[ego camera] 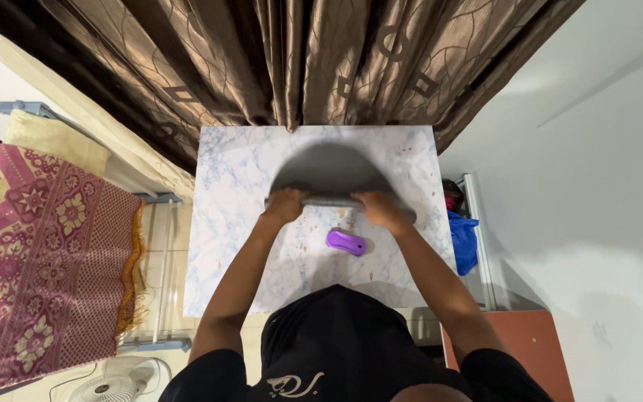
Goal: The person scrubs a circular patterned mat on a white table using a purple scrubbing tool. They flip the mat over to clean the plain grey underside and then flip it back to continue scrubbing the patterned side. The person uses both hands to hold the mat and scrub it thoroughly.
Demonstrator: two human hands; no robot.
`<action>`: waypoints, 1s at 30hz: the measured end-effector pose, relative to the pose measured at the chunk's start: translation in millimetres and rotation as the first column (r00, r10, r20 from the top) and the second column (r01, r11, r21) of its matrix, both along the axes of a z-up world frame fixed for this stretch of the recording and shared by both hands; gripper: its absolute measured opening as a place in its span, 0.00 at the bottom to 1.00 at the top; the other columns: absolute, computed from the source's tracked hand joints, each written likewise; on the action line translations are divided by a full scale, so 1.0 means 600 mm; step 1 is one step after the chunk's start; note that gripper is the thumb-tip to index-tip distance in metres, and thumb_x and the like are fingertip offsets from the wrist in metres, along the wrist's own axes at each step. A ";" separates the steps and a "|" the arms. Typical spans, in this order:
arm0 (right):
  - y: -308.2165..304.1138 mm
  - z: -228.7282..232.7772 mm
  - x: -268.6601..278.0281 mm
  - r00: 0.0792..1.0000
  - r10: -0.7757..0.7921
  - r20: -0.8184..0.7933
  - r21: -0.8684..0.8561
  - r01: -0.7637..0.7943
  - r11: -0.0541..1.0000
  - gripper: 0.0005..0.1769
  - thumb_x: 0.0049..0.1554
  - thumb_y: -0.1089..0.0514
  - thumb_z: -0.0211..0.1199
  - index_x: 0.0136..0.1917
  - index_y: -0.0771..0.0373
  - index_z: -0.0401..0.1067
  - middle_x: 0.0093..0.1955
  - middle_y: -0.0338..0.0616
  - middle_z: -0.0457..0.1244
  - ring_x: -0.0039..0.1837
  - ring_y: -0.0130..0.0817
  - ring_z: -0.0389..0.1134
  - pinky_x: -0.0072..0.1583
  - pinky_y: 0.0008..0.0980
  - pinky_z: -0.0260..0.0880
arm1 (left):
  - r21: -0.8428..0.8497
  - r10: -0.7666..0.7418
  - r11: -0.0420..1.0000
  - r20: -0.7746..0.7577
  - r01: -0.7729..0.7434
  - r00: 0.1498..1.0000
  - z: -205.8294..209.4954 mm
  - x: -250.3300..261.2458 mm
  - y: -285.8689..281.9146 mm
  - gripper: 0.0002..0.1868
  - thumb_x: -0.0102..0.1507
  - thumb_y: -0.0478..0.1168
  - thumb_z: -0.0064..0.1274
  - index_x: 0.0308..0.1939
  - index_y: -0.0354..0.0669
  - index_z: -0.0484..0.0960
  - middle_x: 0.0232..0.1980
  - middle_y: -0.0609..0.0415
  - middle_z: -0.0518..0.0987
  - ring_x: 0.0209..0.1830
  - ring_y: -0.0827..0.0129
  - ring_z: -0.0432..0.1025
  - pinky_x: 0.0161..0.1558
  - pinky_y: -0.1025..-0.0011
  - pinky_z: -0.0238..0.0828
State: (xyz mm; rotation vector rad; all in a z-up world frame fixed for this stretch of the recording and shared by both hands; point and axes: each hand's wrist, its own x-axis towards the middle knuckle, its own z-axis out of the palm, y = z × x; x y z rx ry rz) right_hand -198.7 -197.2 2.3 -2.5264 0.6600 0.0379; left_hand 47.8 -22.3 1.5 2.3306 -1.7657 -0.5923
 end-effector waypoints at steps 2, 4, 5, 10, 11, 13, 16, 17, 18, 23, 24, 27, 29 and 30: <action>0.005 -0.023 -0.004 0.993 0.010 -0.114 0.029 -0.007 1.000 0.32 0.55 0.67 0.56 0.72 0.51 0.71 0.69 0.51 0.65 0.69 0.50 0.67 0.69 0.43 0.66 | 0.106 -0.049 0.993 -0.028 0.052 0.998 -0.043 0.004 0.004 0.19 0.65 0.43 0.51 0.60 0.56 0.82 0.57 0.46 0.82 0.60 0.50 0.74 0.61 0.53 0.69; -0.003 -0.017 0.008 0.990 -0.021 -0.139 -0.014 0.020 1.000 0.32 0.55 0.67 0.55 0.71 0.50 0.71 0.67 0.51 0.66 0.68 0.50 0.68 0.67 0.44 0.67 | 0.113 -0.013 0.994 -0.015 0.015 1.000 -0.050 0.014 -0.009 0.18 0.66 0.44 0.51 0.59 0.56 0.83 0.56 0.46 0.82 0.60 0.50 0.75 0.63 0.53 0.69; -0.008 -0.007 0.017 0.991 -0.060 -0.115 -0.059 0.054 0.997 0.33 0.54 0.69 0.54 0.71 0.50 0.70 0.67 0.51 0.66 0.68 0.50 0.68 0.67 0.44 0.67 | 0.078 0.044 0.996 0.002 -0.044 0.999 -0.040 0.017 -0.016 0.20 0.65 0.42 0.50 0.61 0.58 0.83 0.57 0.45 0.82 0.60 0.51 0.76 0.65 0.54 0.69; -0.032 0.122 0.051 0.867 -0.032 0.497 -0.398 0.261 0.880 0.41 0.45 0.77 0.54 0.71 0.60 0.69 0.77 0.52 0.59 0.79 0.50 0.57 0.74 0.51 0.56 | -0.690 0.140 0.720 0.248 0.074 0.959 0.122 0.014 -0.050 0.34 0.55 0.27 0.52 0.67 0.46 0.76 0.73 0.51 0.74 0.74 0.58 0.66 0.78 0.39 0.39; -0.025 0.151 0.049 0.836 -0.021 0.549 -0.409 0.290 0.865 0.42 0.45 0.78 0.54 0.73 0.61 0.68 0.79 0.51 0.57 0.80 0.50 0.55 0.76 0.52 0.53 | -0.729 0.158 0.681 0.240 0.070 0.958 0.160 0.005 -0.046 0.36 0.53 0.25 0.52 0.68 0.44 0.75 0.75 0.50 0.71 0.77 0.57 0.63 0.79 0.40 0.39; -0.014 0.193 0.046 0.763 0.009 0.646 -0.425 0.350 0.835 0.45 0.46 0.79 0.54 0.77 0.63 0.64 0.82 0.50 0.53 0.83 0.49 0.50 0.79 0.53 0.48 | -0.801 0.194 0.595 0.221 0.065 0.956 0.216 -0.009 -0.042 0.40 0.49 0.22 0.51 0.69 0.39 0.74 0.78 0.50 0.66 0.81 0.55 0.58 0.79 0.42 0.40; -0.014 0.184 0.035 0.787 0.053 0.615 -0.437 0.284 0.854 0.47 0.45 0.79 0.54 0.78 0.59 0.63 0.82 0.49 0.53 0.84 0.48 0.49 0.80 0.52 0.47 | -0.759 0.125 0.639 0.262 0.125 0.957 0.224 -0.006 -0.029 0.41 0.50 0.23 0.52 0.70 0.37 0.74 0.79 0.50 0.64 0.82 0.53 0.55 0.79 0.46 0.43; -0.017 0.161 0.030 0.836 0.031 0.547 -0.396 0.225 0.890 0.47 0.45 0.79 0.54 0.77 0.58 0.63 0.82 0.49 0.53 0.83 0.48 0.50 0.80 0.51 0.47 | -0.712 0.083 0.689 0.265 0.137 0.961 0.202 -0.002 -0.023 0.40 0.50 0.25 0.53 0.69 0.36 0.74 0.78 0.49 0.65 0.80 0.52 0.56 0.78 0.46 0.45; -0.022 0.131 0.026 0.880 0.016 0.474 -0.347 0.170 0.922 0.47 0.45 0.79 0.53 0.77 0.58 0.64 0.81 0.48 0.53 0.82 0.47 0.50 0.79 0.49 0.46 | -0.662 0.042 0.734 0.265 0.150 0.963 0.170 0.002 -0.020 0.39 0.50 0.27 0.54 0.68 0.35 0.74 0.77 0.48 0.65 0.79 0.51 0.57 0.76 0.46 0.47; -0.018 -0.009 0.015 0.993 0.114 -0.009 -0.079 -0.114 0.990 0.38 0.51 0.72 0.54 0.74 0.55 0.65 0.77 0.48 0.57 0.75 0.46 0.59 0.73 0.38 0.59 | 0.067 0.080 0.995 -0.036 -0.078 0.996 -0.018 -0.005 0.005 0.30 0.67 0.37 0.47 0.75 0.55 0.73 0.71 0.46 0.74 0.70 0.52 0.69 0.71 0.49 0.65; -0.006 -0.012 0.008 0.998 0.063 -0.018 -0.040 -0.064 0.997 0.37 0.52 0.72 0.53 0.74 0.54 0.66 0.76 0.47 0.58 0.74 0.46 0.60 0.72 0.39 0.60 | 0.106 0.040 0.994 0.004 -0.040 0.999 -0.037 -0.006 0.010 0.28 0.68 0.39 0.47 0.73 0.56 0.74 0.69 0.46 0.76 0.70 0.54 0.70 0.74 0.51 0.62; 0.030 0.041 0.012 0.984 -0.150 -0.092 0.088 0.158 0.983 0.35 0.57 0.71 0.49 0.75 0.49 0.67 0.74 0.44 0.62 0.68 0.49 0.67 0.68 0.40 0.67 | -0.013 -0.020 1.000 0.139 0.022 0.990 -0.034 -0.003 0.006 0.27 0.65 0.38 0.49 0.70 0.53 0.77 0.67 0.46 0.78 0.69 0.58 0.70 0.79 0.49 0.51; 0.026 0.095 0.032 0.906 -0.361 -0.220 0.191 0.403 0.895 0.36 0.61 0.70 0.42 0.76 0.44 0.67 0.74 0.41 0.65 0.59 0.55 0.75 0.64 0.41 0.73 | -0.381 0.034 0.922 0.238 0.061 0.971 0.016 -0.001 -0.009 0.33 0.55 0.33 0.53 0.67 0.44 0.76 0.70 0.44 0.72 0.69 0.58 0.66 0.72 0.40 0.43; 0.008 0.123 0.042 0.958 -0.264 0.109 0.064 0.258 0.964 0.38 0.54 0.74 0.46 0.74 0.48 0.70 0.74 0.42 0.64 0.67 0.50 0.69 0.69 0.40 0.67 | -0.460 0.064 0.884 0.292 0.081 0.954 0.054 0.003 -0.020 0.33 0.54 0.31 0.54 0.66 0.42 0.76 0.70 0.46 0.73 0.71 0.58 0.65 0.73 0.38 0.39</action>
